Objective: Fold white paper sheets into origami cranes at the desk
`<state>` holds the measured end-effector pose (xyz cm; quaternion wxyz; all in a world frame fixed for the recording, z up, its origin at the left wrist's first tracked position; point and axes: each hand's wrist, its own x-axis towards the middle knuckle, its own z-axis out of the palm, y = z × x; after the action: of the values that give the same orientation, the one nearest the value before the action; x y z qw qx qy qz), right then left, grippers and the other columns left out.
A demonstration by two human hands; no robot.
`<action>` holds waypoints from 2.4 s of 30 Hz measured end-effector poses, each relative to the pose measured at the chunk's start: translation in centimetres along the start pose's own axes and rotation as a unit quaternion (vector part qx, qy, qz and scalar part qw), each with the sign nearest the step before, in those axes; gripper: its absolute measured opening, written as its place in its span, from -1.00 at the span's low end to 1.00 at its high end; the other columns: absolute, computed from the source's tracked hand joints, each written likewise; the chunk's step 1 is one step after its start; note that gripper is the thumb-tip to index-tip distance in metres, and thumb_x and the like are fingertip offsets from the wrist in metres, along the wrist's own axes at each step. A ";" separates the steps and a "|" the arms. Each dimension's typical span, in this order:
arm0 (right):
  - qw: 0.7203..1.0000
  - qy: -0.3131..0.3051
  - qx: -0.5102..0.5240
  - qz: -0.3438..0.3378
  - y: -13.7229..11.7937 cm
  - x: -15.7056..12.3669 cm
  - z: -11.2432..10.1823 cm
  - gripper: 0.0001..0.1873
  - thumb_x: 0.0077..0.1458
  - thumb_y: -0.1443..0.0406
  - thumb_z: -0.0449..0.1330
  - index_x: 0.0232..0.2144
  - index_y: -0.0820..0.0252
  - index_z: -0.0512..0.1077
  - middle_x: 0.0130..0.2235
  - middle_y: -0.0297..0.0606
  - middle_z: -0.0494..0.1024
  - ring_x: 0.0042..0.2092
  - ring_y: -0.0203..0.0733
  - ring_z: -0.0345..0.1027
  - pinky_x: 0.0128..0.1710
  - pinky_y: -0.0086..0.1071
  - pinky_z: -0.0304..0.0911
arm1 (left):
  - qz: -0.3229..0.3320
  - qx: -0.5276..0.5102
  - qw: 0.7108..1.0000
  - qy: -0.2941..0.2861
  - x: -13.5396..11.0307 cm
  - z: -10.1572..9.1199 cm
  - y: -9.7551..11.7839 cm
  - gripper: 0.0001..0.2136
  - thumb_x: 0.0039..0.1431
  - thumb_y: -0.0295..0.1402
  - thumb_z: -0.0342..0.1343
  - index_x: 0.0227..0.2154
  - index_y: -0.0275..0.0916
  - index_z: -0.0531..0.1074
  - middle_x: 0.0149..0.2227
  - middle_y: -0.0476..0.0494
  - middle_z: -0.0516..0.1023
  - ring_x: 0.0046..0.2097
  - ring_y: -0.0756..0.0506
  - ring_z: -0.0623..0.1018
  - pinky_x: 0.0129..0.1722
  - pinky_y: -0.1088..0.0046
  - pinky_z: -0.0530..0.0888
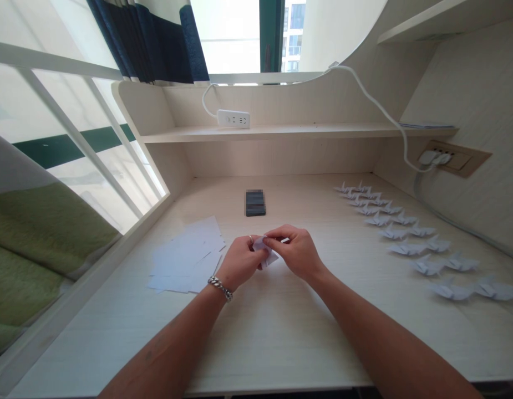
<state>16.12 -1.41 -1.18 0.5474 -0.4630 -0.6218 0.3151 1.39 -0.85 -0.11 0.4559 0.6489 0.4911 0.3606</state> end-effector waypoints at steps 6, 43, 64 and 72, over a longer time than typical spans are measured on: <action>1.000 0.000 0.017 -0.011 -0.2 0.0 -0.1 -0.89 -0.05 0.24 0.31 -0.43 0.14 0.60 -0.34 -0.20 0.61 -0.28 -0.12 0.46 -0.31 -0.31 0.33 | -0.015 0.018 1.000 -0.013 0.0 0.0 -0.3 -0.91 -0.12 -0.45 0.08 -0.65 -0.27 0.43 -0.70 -0.02 0.39 -0.61 0.01 0.39 -0.62 0.55 0.28; 0.970 -0.033 0.200 0.136 0.4 0.8 -0.6 -0.72 -0.28 0.22 0.42 -0.44 0.25 0.60 -0.40 -0.19 0.63 -0.35 -0.16 0.45 -0.25 -0.27 0.32 | 0.077 -0.114 0.988 0.076 0.0 -0.1 -0.3 -0.77 0.04 -0.26 0.24 -0.32 -0.33 0.51 -0.39 -0.13 0.58 -0.38 -0.02 0.52 -0.41 0.49 0.44; 0.958 -0.021 0.230 0.172 0.4 0.9 -0.4 -0.60 -0.21 0.05 0.38 -0.40 0.22 0.49 -0.45 -0.26 0.55 -0.38 -0.20 0.41 -0.32 -0.26 0.36 | 0.009 -0.311 0.950 0.009 0.1 -0.4 -0.1 -0.76 0.03 -0.34 0.24 -0.24 -0.37 0.53 -0.31 -0.21 0.60 -0.27 -0.10 0.57 -0.22 0.33 0.51; 0.955 -0.030 0.244 0.165 0.3 0.9 -0.4 -0.61 -0.20 0.07 0.38 -0.41 0.27 0.52 -0.44 -0.25 0.54 -0.40 -0.22 0.37 -0.35 -0.30 0.32 | 0.001 -0.334 0.942 -0.002 -0.1 -0.4 0.3 -0.79 0.02 -0.34 0.23 -0.27 -0.33 0.55 -0.36 -0.17 0.60 -0.33 -0.06 0.56 -0.26 0.38 0.50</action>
<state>16.63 -0.52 -1.00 0.5653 -0.4023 -0.4571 0.5566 1.09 -0.83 0.33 0.6473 0.4600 0.3410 0.5031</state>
